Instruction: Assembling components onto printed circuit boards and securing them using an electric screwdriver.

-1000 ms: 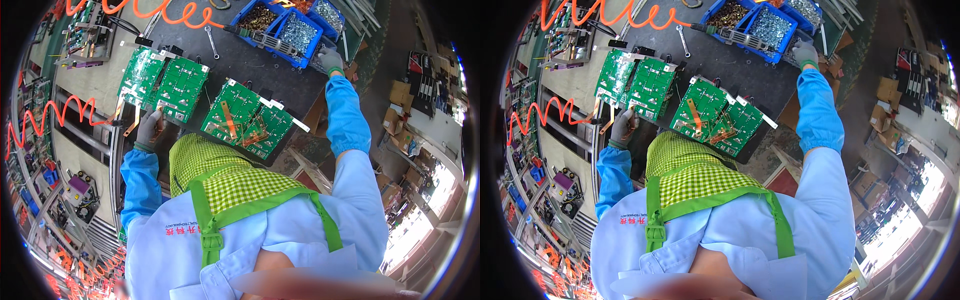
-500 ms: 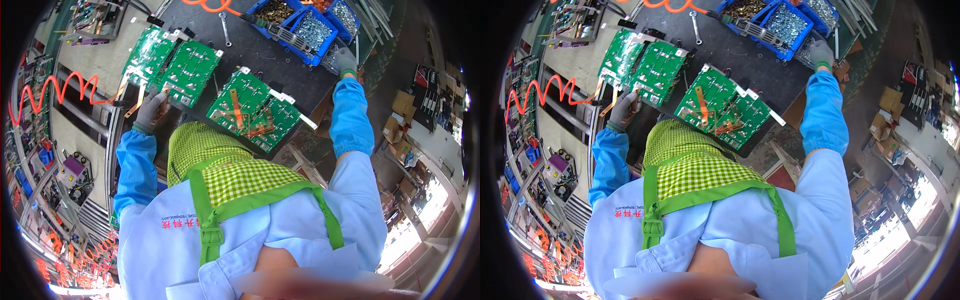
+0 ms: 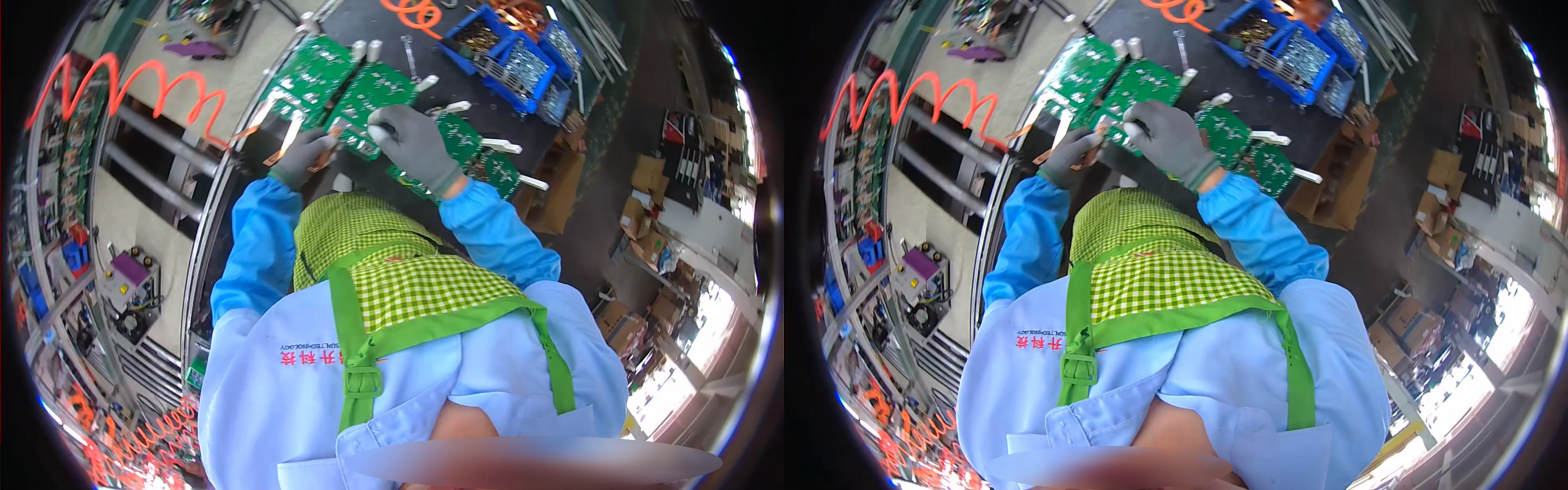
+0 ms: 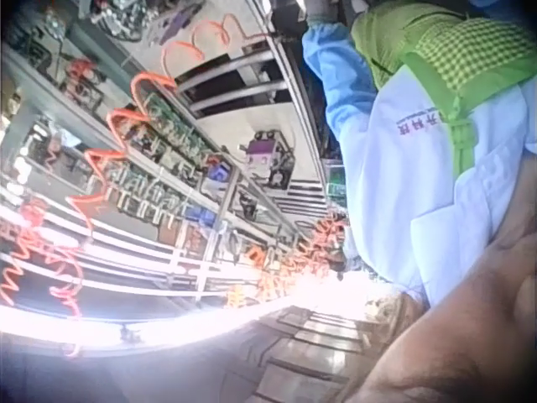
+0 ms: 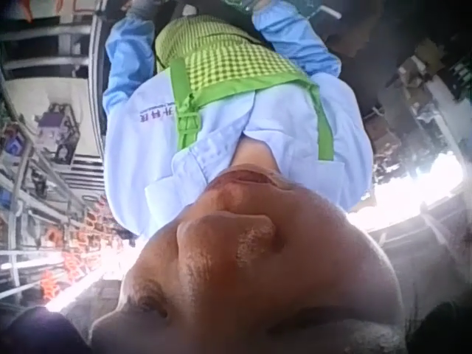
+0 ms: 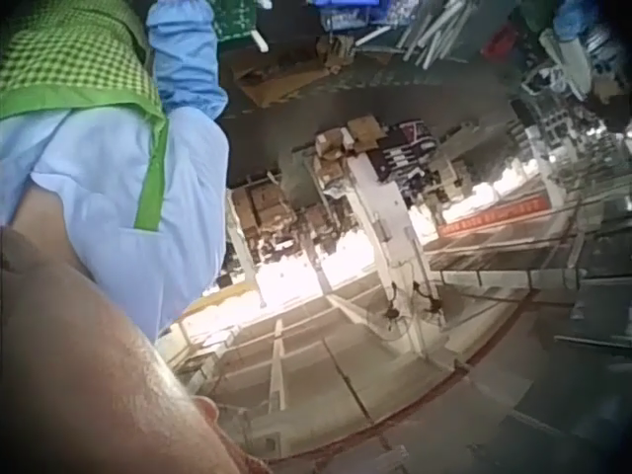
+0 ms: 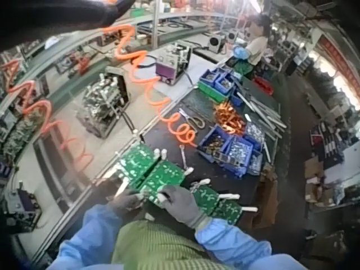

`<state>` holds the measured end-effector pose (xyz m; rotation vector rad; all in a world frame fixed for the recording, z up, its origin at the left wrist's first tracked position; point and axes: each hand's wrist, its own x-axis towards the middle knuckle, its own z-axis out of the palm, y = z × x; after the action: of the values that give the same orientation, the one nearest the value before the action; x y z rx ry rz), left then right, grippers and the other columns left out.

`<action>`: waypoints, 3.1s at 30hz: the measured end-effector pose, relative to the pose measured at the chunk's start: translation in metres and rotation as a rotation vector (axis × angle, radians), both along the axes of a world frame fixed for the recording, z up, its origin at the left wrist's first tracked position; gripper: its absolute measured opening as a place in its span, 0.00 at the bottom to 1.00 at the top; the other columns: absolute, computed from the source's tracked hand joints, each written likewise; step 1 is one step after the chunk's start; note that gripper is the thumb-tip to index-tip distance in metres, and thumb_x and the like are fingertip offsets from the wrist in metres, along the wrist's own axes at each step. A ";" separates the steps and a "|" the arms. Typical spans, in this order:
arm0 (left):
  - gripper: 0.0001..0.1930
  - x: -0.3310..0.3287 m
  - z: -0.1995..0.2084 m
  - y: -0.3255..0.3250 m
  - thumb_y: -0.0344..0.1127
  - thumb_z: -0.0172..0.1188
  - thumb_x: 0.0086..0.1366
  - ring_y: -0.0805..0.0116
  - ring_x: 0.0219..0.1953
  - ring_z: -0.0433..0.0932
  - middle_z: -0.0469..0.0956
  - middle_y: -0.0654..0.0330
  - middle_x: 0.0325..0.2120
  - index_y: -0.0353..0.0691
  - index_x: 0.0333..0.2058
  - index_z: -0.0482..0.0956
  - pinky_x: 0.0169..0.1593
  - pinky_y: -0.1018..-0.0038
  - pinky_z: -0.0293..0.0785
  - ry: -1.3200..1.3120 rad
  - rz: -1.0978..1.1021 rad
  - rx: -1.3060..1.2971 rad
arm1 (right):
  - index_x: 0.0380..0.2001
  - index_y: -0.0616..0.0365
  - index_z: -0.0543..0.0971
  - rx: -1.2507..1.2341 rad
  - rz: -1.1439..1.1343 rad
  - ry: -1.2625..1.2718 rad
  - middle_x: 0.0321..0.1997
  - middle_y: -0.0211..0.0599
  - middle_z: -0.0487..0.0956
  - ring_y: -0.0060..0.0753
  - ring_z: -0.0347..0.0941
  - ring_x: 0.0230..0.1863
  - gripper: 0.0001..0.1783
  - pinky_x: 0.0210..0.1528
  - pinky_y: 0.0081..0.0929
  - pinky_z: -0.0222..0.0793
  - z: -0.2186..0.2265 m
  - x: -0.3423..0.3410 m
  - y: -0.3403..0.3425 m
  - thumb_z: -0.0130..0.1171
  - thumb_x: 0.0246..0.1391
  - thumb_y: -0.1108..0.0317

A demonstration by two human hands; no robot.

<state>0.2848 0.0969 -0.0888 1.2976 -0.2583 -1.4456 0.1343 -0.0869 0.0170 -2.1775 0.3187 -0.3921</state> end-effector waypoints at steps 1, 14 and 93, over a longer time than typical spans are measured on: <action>0.15 -0.001 0.001 -0.002 0.40 0.55 0.59 0.76 0.26 0.70 0.73 0.62 0.26 0.32 0.36 0.74 0.33 0.80 0.68 -0.011 0.006 0.012 | 0.31 0.56 0.76 -0.057 -0.005 0.011 0.30 0.39 0.75 0.42 0.74 0.33 0.07 0.34 0.32 0.69 -0.021 0.011 0.008 0.57 0.47 0.68; 0.13 -0.006 -0.013 -0.004 0.41 0.55 0.59 0.78 0.23 0.71 0.75 0.64 0.22 0.36 0.34 0.76 0.27 0.82 0.66 -0.035 0.023 -0.017 | 0.32 0.50 0.75 -0.529 0.222 0.079 0.32 0.36 0.73 0.41 0.72 0.34 0.08 0.33 0.35 0.70 -0.067 0.037 0.037 0.55 0.45 0.68; 0.10 0.000 -0.023 -0.007 0.35 0.58 0.55 0.76 0.20 0.70 0.75 0.61 0.22 0.34 0.33 0.75 0.23 0.82 0.64 -0.002 -0.035 -0.093 | 0.33 0.56 0.75 -0.264 -0.096 0.167 0.47 0.45 0.67 0.42 0.71 0.43 0.11 0.44 0.31 0.72 -0.085 0.027 0.055 0.55 0.42 0.72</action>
<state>0.2847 0.0896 -0.1113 1.2251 -0.3470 -1.4444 0.1618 -0.0322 -0.0675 -2.4669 0.4888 -0.3207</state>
